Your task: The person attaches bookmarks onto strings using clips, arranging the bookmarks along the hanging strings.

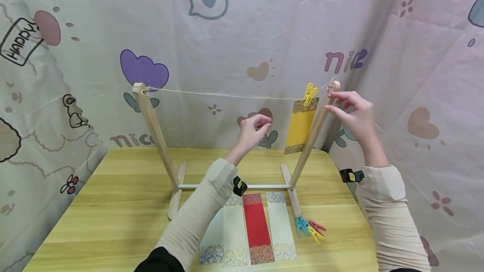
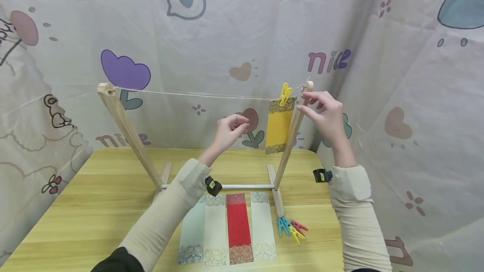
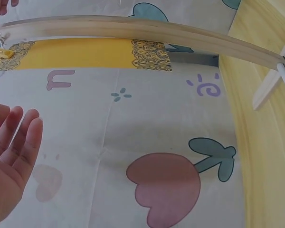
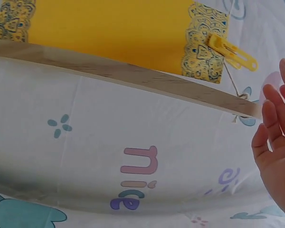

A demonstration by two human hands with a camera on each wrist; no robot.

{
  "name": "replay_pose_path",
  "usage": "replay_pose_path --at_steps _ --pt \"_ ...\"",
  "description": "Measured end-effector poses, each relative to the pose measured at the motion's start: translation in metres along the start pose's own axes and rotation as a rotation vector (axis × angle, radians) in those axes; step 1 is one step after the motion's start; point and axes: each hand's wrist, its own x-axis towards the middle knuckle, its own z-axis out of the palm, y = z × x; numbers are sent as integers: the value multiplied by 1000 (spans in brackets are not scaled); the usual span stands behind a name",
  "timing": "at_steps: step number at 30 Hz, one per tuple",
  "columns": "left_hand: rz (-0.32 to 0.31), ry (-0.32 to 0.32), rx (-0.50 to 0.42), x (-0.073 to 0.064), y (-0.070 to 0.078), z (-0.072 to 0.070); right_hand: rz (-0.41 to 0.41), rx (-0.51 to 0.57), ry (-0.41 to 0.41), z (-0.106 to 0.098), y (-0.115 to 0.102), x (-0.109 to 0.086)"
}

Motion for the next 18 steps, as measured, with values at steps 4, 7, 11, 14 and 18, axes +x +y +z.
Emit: replay_pose_path --at_steps 4,7,11,14,18 --pt "-27 -3 1 -7 -6 -2 19 1 -20 1 -3 -8" --pt "-48 -11 -12 -12 -11 -4 30 -1 -31 3 10 -15" --pt "-64 -20 -29 -18 -16 -5 20 -1 -42 6 30 -25" --pt "-71 -21 -37 -24 -12 -8 6 17 -44 8 36 -32" --pt "-83 -22 -29 -35 5 -15 5 32 -52 12 34 -40"
